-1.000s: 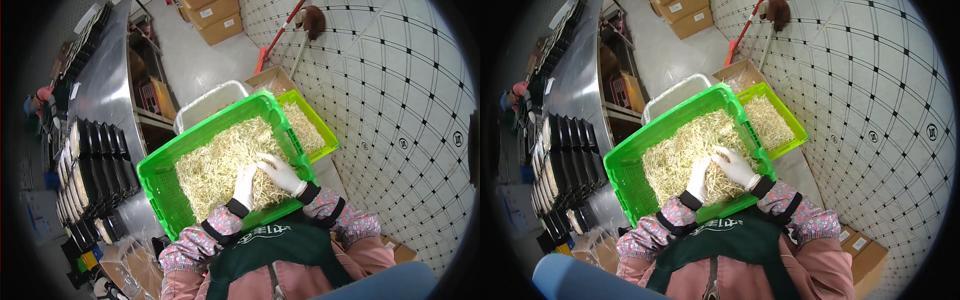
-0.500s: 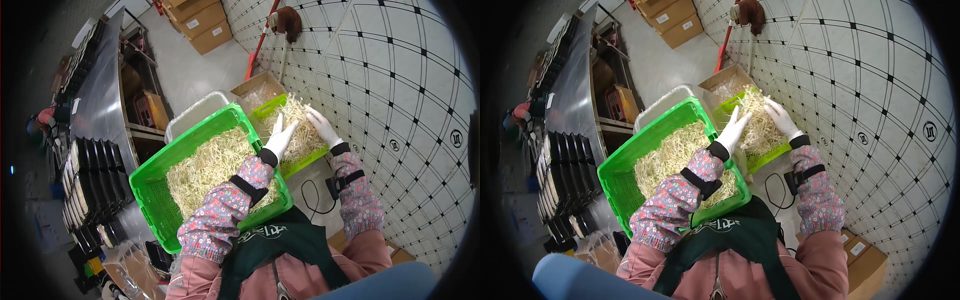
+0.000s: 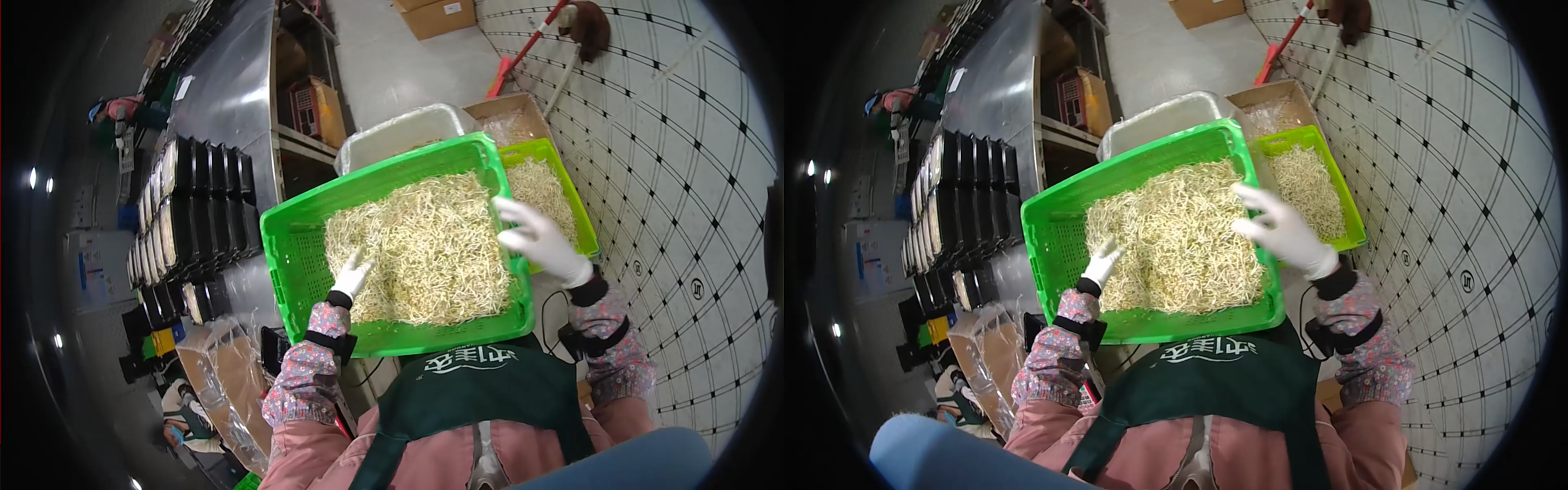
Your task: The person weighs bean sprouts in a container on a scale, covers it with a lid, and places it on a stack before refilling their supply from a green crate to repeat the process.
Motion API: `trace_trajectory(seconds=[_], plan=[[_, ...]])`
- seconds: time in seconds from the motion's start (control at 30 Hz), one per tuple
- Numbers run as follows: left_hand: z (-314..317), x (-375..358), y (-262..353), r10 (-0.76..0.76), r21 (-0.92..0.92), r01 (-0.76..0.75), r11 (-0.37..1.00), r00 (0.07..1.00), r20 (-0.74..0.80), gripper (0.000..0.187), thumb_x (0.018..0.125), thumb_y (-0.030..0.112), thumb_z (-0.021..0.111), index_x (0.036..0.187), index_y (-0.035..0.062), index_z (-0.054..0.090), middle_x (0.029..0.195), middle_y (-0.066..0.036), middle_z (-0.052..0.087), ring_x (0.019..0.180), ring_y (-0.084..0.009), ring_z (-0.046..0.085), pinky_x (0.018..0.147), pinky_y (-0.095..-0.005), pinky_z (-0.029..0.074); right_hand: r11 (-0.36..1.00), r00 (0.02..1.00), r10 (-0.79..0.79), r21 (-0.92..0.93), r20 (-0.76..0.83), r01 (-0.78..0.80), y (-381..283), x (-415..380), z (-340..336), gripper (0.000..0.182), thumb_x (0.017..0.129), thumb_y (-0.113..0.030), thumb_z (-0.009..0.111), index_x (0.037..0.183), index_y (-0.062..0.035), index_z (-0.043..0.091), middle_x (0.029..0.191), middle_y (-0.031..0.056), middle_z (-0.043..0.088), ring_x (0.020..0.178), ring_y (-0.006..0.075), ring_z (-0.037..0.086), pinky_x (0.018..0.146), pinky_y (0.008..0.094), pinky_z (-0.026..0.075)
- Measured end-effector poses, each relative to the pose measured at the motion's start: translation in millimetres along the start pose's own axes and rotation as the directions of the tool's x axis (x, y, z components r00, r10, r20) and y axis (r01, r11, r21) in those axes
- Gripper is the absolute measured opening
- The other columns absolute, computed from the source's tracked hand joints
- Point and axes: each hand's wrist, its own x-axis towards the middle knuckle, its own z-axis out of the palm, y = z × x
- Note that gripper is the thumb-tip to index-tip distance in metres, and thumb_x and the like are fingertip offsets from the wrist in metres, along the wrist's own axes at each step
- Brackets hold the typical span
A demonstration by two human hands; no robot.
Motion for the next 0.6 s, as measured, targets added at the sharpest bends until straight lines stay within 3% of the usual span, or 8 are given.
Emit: trace_trajectory(seconds=[0.07, 0.2, 0.23, 0.27, 0.37, 0.47, 0.53, 0.6], plan=[[-6, 0, -54, -0.139, 0.06, 0.139, 0.989, 0.99, 0.001, 0.069, 0.089, 0.023, 0.065, 0.145, -0.0003, 0.031, 0.145, -0.022, 0.039, 0.134, -0.0291, 0.038, 0.11, -0.0324, 0.03, 0.961, 0.963, -0.158, -0.19, 0.22, 0.201, 33, 25, 42, 0.062, 0.087, -0.028, 0.065, 0.14, -0.0038, 0.042, 0.139, 0.0218, 0.046, 0.13, 0.0301, 0.044, 0.103, 0.034, 0.04], [2, -23, -43, -0.333, 0.257, 0.294, 0.921, 0.935, 0.125, 0.074, 0.088, 0.028, 0.064, 0.146, 0.0003, 0.028, 0.142, -0.023, 0.042, 0.131, -0.0298, 0.042, 0.106, -0.0309, 0.034, 0.663, 0.915, 0.186, -0.733, 0.358, 0.152, 106, 89, 108, 0.087, 0.078, -0.048, 0.067, 0.143, -0.0014, 0.033, 0.142, 0.0274, 0.039, 0.134, 0.0387, 0.036, 0.109, 0.0411, 0.033], [6, 2, -100, -0.296, 0.191, 0.252, 0.949, 0.921, 0.253, 0.078, 0.087, 0.03, 0.063, 0.148, -0.0003, 0.023, 0.143, -0.024, 0.041, 0.13, -0.0309, 0.043, 0.107, -0.0302, 0.034, 0.578, 0.901, 0.275, -0.807, 0.335, 0.124, 116, 103, 119, 0.092, 0.075, -0.049, 0.069, 0.144, -0.0019, 0.032, 0.144, 0.0274, 0.034, 0.134, 0.0416, 0.034, 0.109, 0.0416, 0.033], [10, 2, -93, -0.258, 0.356, 0.162, 0.92, 0.935, 0.243, 0.084, 0.085, 0.031, 0.064, 0.148, -0.0018, 0.018, 0.143, -0.026, 0.039, 0.131, -0.0319, 0.042, 0.108, -0.031, 0.033, 0.465, 0.911, 0.26, -0.868, 0.322, 0.174, 136, 115, 129, 0.096, 0.074, -0.052, 0.07, 0.145, -0.0031, 0.03, 0.149, 0.0265, 0.026, 0.134, 0.0436, 0.032, 0.108, 0.0448, 0.034], [29, 18, -74, -0.297, 0.408, 0.193, 0.893, 0.932, 0.21, 0.098, 0.078, 0.036, 0.071, 0.148, -0.0023, 0.015, 0.146, -0.028, 0.033, 0.134, -0.0335, 0.037, 0.11, -0.0326, 0.031, 0.338, 0.934, 0.237, -0.924, 0.269, 0.18, 137, 120, 153, 0.099, 0.071, -0.056, 0.071, 0.146, -0.0057, 0.029, 0.151, 0.0243, 0.021, 0.137, 0.0431, 0.027, 0.105, 0.0532, 0.035], [67, 25, -85, -0.28, 0.333, 0.175, 0.927, 0.913, 0.299, 0.106, 0.07, 0.04, 0.075, 0.147, -0.0037, 0.017, 0.15, -0.026, 0.026, 0.14, -0.0334, 0.026, 0.113, -0.0316, 0.027, 0.191, 0.874, 0.341, -0.935, 0.347, 0.297, 142, 93, 184, 0.097, 0.066, -0.058, 0.073, 0.141, -0.0102, 0.037, 0.141, 0.0219, 0.036, 0.13, 0.0441, 0.033, 0.098, 0.0603, 0.036], [86, 9, -53, -0.382, 0.63, 0.127, 0.766, 0.878, 0.288, 0.105, 0.07, 0.038, 0.075, 0.147, -0.0041, 0.016, 0.15, -0.026, 0.026, 0.136, -0.0356, 0.033, 0.112, -0.0368, 0.029, 0.16, 0.807, 0.338, -0.875, 0.484, 0.458, 143, 66, 193, 0.078, 0.065, -0.052, 0.075, 0.125, -0.009, 0.053, 0.132, 0.0159, 0.046, 0.122, 0.0358, 0.042, 0.094, 0.0552, 0.039], [66, 2, -47, -0.341, 0.418, 0.093, 0.904, 0.746, 0.572, 0.099, 0.074, 0.035, 0.072, 0.149, 0.0008, 0.016, 0.152, -0.024, 0.024, 0.132, -0.0383, 0.038, 0.112, -0.0447, 0.029, 0.191, 0.706, 0.406, -0.81, 0.58, 0.555, 142, 41, 190, 0.065, 0.071, -0.045, 0.072, 0.126, -0.0142, 0.056, 0.127, 0.0084, 0.051, 0.118, 0.0293, 0.046, 0.094, 0.0511, 0.039]])
